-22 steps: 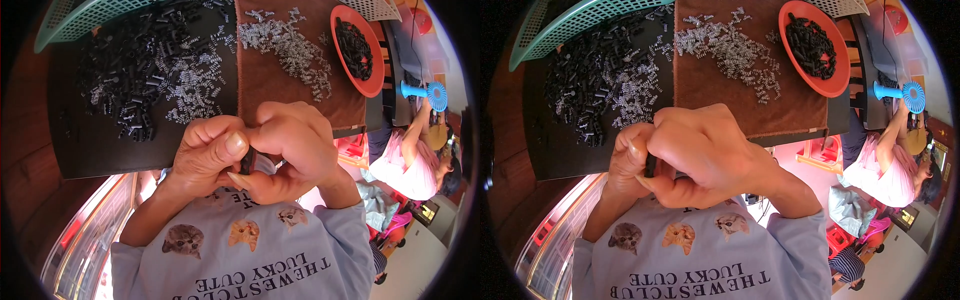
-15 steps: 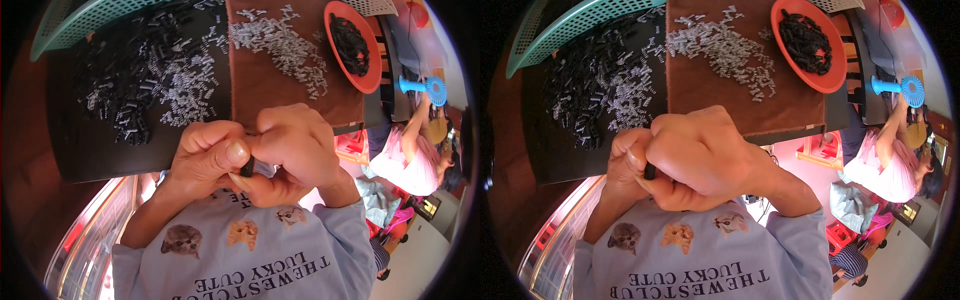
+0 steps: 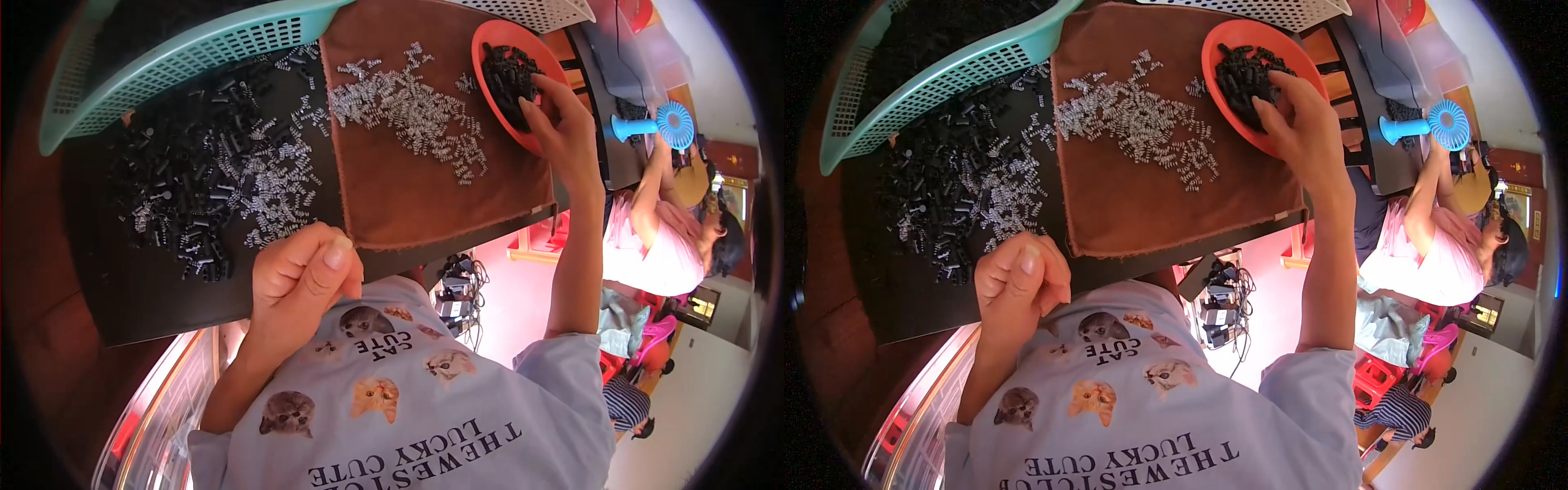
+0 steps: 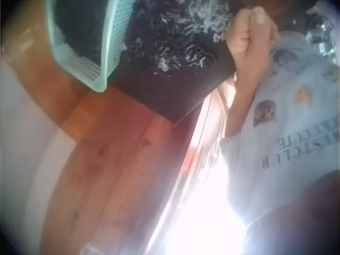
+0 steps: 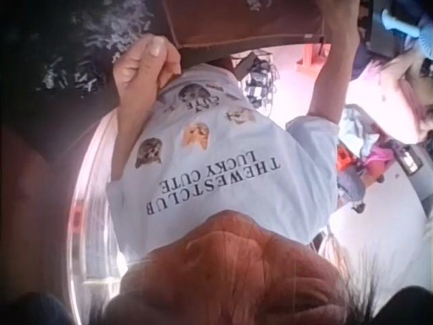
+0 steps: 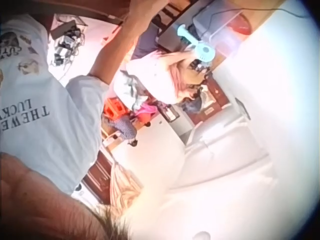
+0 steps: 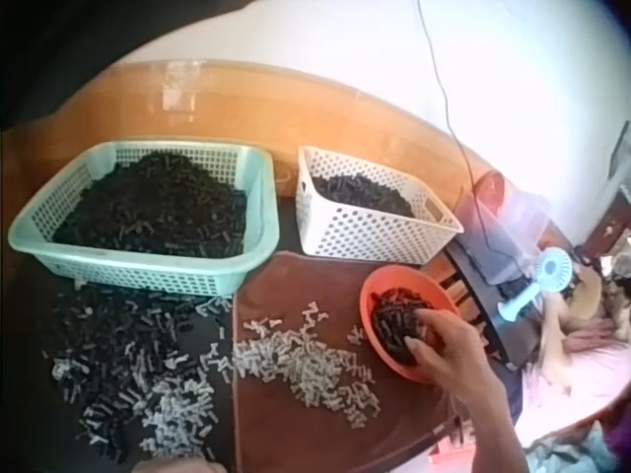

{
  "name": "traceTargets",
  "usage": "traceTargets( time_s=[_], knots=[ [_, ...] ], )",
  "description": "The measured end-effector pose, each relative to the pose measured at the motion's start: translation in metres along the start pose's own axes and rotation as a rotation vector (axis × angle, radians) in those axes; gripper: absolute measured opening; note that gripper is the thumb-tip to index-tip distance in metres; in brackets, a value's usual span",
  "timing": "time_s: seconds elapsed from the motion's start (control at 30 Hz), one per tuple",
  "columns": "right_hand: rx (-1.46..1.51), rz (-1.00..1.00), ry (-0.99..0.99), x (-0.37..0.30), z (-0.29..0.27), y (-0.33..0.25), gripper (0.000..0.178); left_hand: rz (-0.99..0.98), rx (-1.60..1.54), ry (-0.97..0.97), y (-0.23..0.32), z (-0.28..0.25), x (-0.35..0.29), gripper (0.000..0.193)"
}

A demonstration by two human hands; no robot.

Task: The person assembles plastic cord locks by inserting small metal springs into the toggle pieces by hand, places the assembled cord locks into a dish, and gathers more plastic pieces from a basket onto the table.

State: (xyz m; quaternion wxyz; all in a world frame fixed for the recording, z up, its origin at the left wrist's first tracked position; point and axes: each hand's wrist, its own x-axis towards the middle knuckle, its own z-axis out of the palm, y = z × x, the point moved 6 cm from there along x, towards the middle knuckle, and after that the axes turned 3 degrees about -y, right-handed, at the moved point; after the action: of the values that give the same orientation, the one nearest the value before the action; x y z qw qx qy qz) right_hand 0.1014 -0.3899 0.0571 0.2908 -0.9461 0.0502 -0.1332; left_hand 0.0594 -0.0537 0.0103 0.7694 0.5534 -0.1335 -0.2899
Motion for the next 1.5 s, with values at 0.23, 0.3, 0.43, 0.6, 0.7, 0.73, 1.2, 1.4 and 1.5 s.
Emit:
traceTargets(
  time_s=[0.23, 0.3, 0.43, 0.6, 0.7, 0.73, 1.2, 1.4, 1.5],
  knots=[
    [-0.128, -0.188, 0.008, 0.005, 0.006, -0.037, 0.028, 0.151, 0.282, -0.03, 0.02, 0.002, -0.003, 0.024],
    [-0.162, -0.261, -0.026, 0.001, 0.01, -0.052, 0.023, 0.16, 0.322, -0.027, 0.018, 0.0, -0.003, 0.023],
    [-0.343, -0.238, -0.155, -0.018, -0.004, -0.06, 0.033, 0.128, 0.339, -0.032, 0.02, -0.003, -0.005, 0.022],
    [-0.574, -0.216, -0.213, -0.037, -0.003, -0.039, 0.03, 0.081, 0.285, -0.031, 0.015, 0.0, -0.006, 0.022],
    [-0.657, -0.336, -0.124, -0.041, 0.003, -0.029, 0.024, 0.079, 0.286, -0.043, 0.014, 0.0, -0.004, 0.022],
    [-0.659, -0.337, -0.113, -0.041, 0.002, -0.029, 0.024, 0.087, 0.292, -0.047, 0.015, 0.001, -0.004, 0.022],
    [-0.679, -0.651, 0.059, -0.058, -0.039, -0.099, 0.028, 0.086, 0.324, 0.016, 0.003, -0.004, -0.006, 0.029],
    [-0.68, -0.789, 0.136, -0.012, -0.073, -0.141, 0.027, 0.126, 0.35, 0.009, 0.002, -0.004, -0.007, 0.029],
    [-0.67, -0.795, 0.174, 0.02, -0.084, -0.147, 0.025, 0.154, 0.351, 0.015, 0.005, -0.003, -0.007, 0.029]
  ],
)
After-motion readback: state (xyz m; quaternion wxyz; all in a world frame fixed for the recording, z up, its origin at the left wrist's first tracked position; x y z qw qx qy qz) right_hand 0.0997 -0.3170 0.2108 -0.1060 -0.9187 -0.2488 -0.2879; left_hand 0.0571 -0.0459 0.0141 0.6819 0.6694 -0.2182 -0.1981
